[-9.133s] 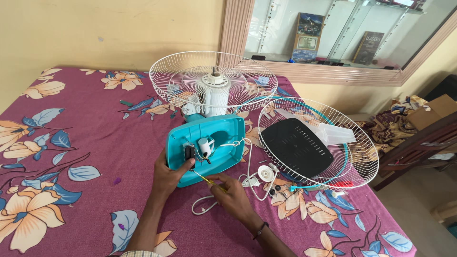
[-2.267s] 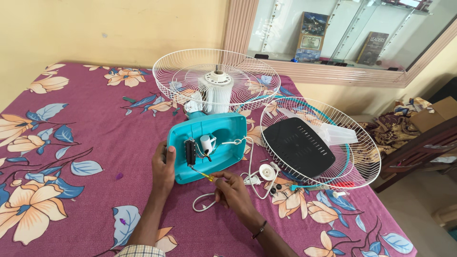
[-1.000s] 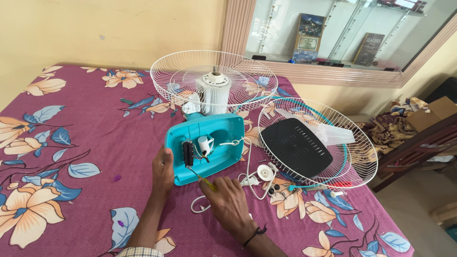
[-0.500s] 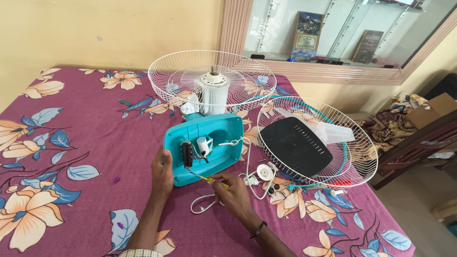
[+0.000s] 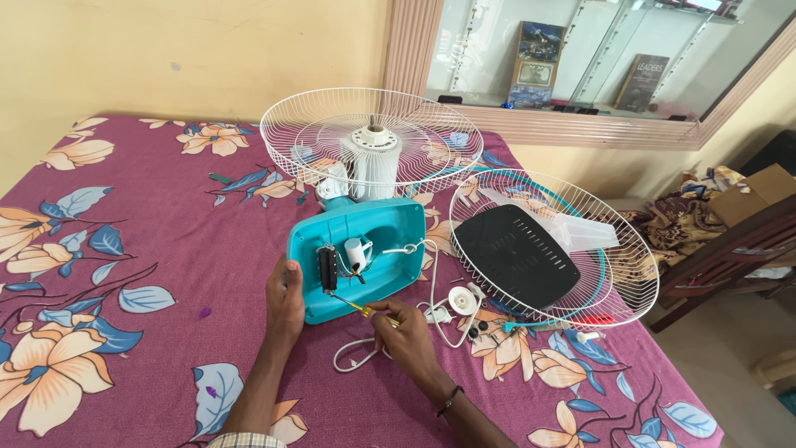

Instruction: The person uses a screwdriver to adjust internal components of a disassembled electric fan base. They repeatedly probe and tighten connections inside the teal housing while holding the base steady with the other hand.

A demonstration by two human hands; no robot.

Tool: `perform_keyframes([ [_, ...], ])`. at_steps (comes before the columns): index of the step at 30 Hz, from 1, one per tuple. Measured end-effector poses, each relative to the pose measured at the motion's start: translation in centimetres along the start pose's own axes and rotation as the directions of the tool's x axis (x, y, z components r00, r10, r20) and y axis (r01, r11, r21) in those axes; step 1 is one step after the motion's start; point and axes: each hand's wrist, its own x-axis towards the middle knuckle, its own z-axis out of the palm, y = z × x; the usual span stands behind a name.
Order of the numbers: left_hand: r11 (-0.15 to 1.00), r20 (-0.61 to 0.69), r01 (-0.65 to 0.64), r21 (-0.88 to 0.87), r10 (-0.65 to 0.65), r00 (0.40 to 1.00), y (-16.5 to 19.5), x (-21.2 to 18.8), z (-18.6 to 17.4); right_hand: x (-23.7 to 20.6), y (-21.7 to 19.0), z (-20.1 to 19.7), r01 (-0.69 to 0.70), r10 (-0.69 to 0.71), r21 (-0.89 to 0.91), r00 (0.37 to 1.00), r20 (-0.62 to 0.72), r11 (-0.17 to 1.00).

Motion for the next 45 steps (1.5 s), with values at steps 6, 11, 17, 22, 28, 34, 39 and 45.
perform_keyframes([
  [6, 1.0, 0.001, 0.011, 0.011, -0.011, 1.0, -0.1, 0.0, 0.0, 0.1, 0.2, 0.1, 0.021, -0.021, 0.0, 1.0, 0.008, 1.0],
  [11, 1.0, 0.001, 0.023, 0.016, -0.023, 1.0, -0.4, 0.0, 0.0, -0.1, 0.0, 0.4, 0.052, -0.053, -0.073, 0.998, -0.021, 0.996],
  [17, 1.0, -0.004, 0.023, 0.015, -0.023, 1.0, -0.5, 0.0, 0.0, -0.4, -0.4, 0.4, 0.038, -0.048, -0.202, 0.998, -0.049, 0.979],
  [22, 1.0, -0.011, 0.013, 0.008, -0.013, 1.0, -0.7, 0.0, 0.0, -0.2, 0.1, 0.4, 0.068, -0.075, -0.16, 0.996, -0.042, 0.985],
  [28, 1.0, -0.014, 0.018, 0.023, -0.017, 1.0, -1.3, 0.1, -0.1, -0.2, 0.4, 0.6, 0.115, -0.126, -0.195, 0.991, -0.044, 0.974],
  [34, 0.999, -0.01, -0.007, 0.043, 0.007, 1.0, -0.1, 0.0, 0.0, -2.2, -1.9, 0.9, 0.3, -0.362, -0.555, 0.932, -0.002, 0.776],
  [39, 1.0, -0.023, -0.011, 0.003, 0.011, 1.0, 0.2, 0.1, 0.2, -3.4, -3.7, 1.5, 0.47, -0.637, -0.792, 0.759, 0.136, 0.391],
  [45, 1.0, -0.022, -0.012, 0.0, 0.012, 1.0, -0.2, 0.2, 0.1, -3.9, -4.2, 1.3, 0.484, -0.76, -0.863, 0.612, 0.219, 0.141],
])
